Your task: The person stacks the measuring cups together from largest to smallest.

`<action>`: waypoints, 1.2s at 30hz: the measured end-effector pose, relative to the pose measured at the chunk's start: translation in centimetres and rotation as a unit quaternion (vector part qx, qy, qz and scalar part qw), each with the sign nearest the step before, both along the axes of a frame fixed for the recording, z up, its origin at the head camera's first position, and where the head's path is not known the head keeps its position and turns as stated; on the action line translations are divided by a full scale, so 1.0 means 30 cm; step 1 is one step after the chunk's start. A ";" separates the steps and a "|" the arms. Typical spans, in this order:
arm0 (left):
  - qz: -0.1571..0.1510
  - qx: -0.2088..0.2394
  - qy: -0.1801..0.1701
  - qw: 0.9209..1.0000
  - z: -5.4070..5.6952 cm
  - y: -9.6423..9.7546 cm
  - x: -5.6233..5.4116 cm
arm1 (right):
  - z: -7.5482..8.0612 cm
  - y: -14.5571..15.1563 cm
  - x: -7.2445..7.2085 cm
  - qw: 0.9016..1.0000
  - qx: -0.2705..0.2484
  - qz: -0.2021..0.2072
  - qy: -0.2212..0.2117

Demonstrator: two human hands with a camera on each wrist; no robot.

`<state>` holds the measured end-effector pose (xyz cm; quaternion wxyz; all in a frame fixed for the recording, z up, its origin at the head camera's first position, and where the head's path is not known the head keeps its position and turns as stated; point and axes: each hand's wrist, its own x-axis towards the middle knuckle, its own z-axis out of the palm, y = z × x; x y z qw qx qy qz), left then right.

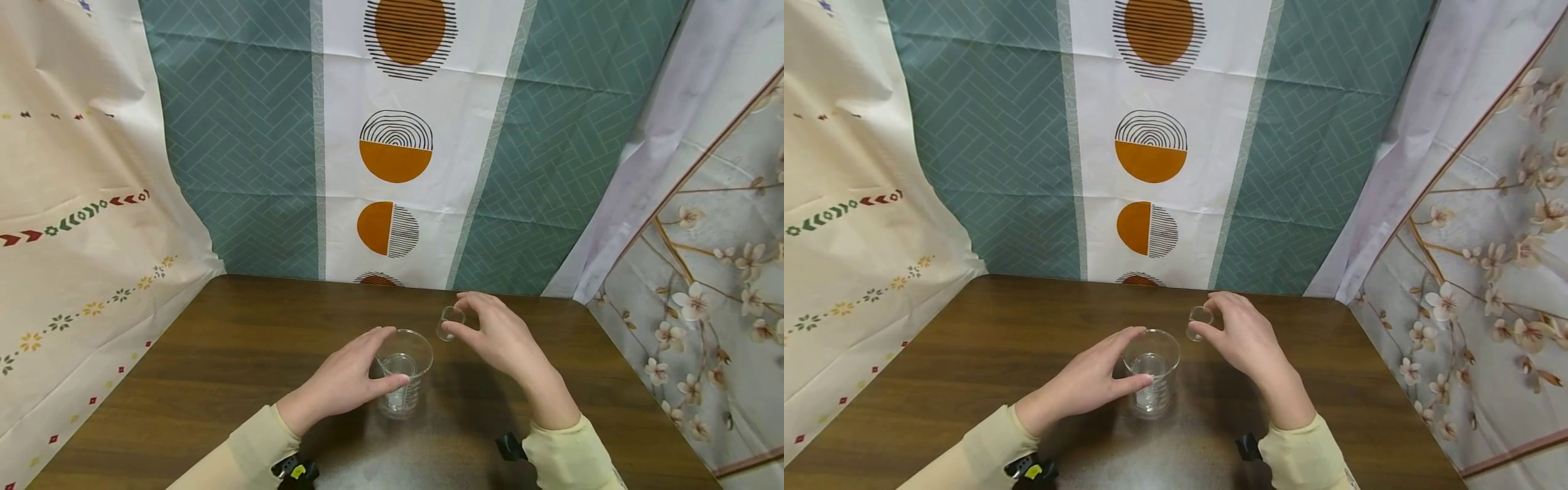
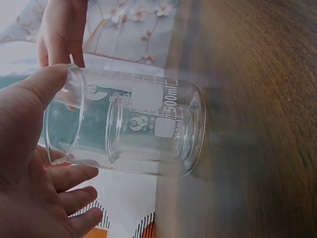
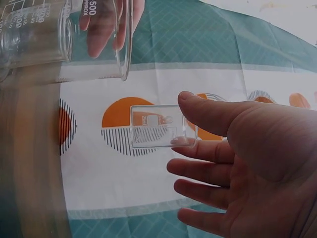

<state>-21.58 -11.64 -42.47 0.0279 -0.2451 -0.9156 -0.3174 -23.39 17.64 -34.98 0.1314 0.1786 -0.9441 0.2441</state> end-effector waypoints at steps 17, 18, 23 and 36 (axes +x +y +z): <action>0.002 0.001 -0.005 1.000 0.001 0.005 -0.001 | 0.032 -0.009 0.017 1.000 -0.022 0.011 -0.004; 0.002 0.001 -0.005 1.000 0.001 0.005 -0.001 | 0.033 -0.010 0.019 1.000 -0.026 0.013 -0.004; 0.001 -0.001 0.001 1.000 0.000 0.003 -0.002 | 0.033 -0.020 0.029 0.999 -0.038 0.019 -0.010; 0.003 -0.003 -0.009 1.000 0.006 0.004 -0.005 | 0.022 -0.058 0.028 0.998 -0.051 0.031 0.001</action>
